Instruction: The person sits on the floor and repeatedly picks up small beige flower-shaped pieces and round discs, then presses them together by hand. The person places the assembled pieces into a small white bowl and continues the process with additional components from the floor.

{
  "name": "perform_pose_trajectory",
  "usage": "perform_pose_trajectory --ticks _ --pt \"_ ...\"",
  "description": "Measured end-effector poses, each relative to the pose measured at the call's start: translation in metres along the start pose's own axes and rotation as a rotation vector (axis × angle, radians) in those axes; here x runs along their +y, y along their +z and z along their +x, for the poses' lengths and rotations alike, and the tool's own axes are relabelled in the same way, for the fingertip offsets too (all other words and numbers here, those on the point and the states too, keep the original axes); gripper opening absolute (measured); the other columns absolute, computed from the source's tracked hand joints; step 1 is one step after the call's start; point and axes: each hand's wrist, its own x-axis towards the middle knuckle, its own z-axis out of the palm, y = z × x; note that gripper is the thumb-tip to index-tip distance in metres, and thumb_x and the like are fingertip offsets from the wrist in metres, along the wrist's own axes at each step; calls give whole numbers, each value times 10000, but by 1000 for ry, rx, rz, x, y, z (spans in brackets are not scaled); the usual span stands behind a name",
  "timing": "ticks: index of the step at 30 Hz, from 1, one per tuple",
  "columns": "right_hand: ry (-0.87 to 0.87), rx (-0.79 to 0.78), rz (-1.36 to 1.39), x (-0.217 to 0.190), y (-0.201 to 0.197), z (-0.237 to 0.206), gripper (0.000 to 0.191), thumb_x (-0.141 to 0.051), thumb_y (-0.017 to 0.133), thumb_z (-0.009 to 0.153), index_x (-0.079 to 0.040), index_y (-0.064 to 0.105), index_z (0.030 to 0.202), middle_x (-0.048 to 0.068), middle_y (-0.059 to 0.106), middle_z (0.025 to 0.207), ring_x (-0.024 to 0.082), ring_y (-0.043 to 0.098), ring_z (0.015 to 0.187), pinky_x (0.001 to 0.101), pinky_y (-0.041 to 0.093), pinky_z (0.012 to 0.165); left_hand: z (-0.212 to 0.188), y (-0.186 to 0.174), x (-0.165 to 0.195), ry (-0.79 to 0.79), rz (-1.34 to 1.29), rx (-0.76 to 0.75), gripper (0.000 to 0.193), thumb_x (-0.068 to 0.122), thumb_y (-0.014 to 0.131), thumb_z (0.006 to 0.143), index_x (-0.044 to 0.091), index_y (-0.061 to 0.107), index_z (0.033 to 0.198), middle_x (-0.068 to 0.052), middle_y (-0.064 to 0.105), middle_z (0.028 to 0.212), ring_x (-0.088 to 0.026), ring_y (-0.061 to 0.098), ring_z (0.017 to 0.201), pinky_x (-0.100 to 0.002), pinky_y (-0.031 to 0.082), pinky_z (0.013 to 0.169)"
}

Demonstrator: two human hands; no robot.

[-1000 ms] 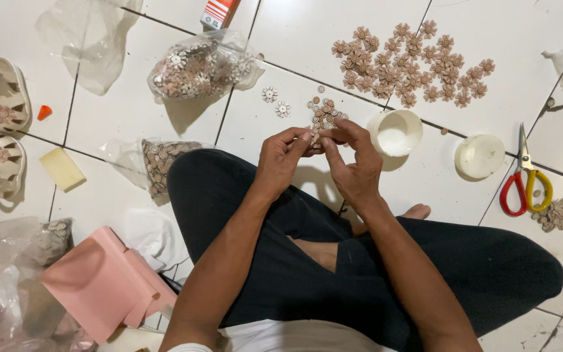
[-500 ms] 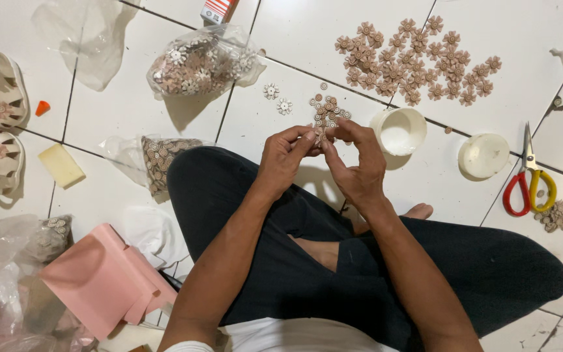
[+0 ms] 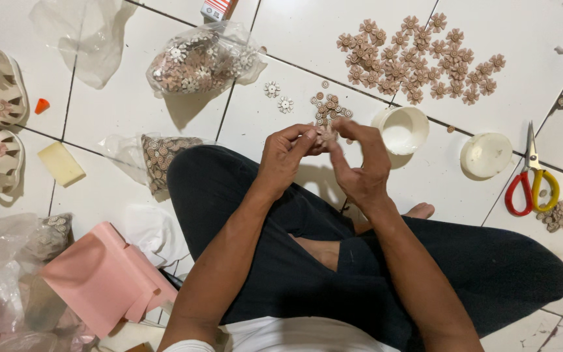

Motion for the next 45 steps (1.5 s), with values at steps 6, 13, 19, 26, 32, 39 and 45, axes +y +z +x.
perform_pose_trajectory --ticks 6,13,19,26,32,39,45 --pt "277 10 263 11 0 -5 462 72 667 1020 -1 479 1435 160 701 1232 213 708 1146 321 612 947 -1 0 11 -55 -18 1 372 282 555 1063 -40 696 1183 -196 780 1064 -252 784 984 -369 637 923" --pt "381 80 285 30 -10 -1 377 54 618 1049 -3 506 1404 133 723 1141 180 739 1013 270 666 857 -1 -5 10 16 4 197 316 221 576 1062 -60 707 1124 -206 784 1009 -244 776 899 -340 613 854" --pt "399 -156 -4 43 -9 -12 447 -7 667 988 -2 509 1406 156 696 1146 206 713 995 314 633 837 3 -9 9 21 -8 244 301 225 580 1050 -42 705 1109 -176 786 963 -190 757 841 -315 607 840" --pt "188 -354 -404 48 14 -36 600 -110 775 854 -20 505 1382 195 681 1048 349 669 956 435 556 795 2 -8 9 10 -19 256 302 232 582 1047 -34 705 1118 -162 789 966 -175 750 844 -293 578 831" --pt "141 -376 -475 55 16 -38 498 -88 711 980 -21 494 1424 175 703 989 320 688 907 425 562 758 3 -10 8 22 -27 232 294 229 593 1042 -33 705 1114 -156 788 963 -175 751 842 -292 575 823" --pt "587 -188 171 37 -7 -24 503 -39 676 982 21 457 1430 147 746 1035 204 745 963 326 629 857 5 -8 -6 -52 92 148 251 182 583 1034 -12 699 1145 -108 762 998 -149 712 897 -292 589 818" --pt "743 -137 534 27 -21 -17 516 7 657 982 41 434 1446 145 727 1025 179 729 949 322 643 874 6 -2 -13 -215 135 -29 262 201 560 1051 3 694 1157 -76 748 952 -127 723 878 -267 582 807"
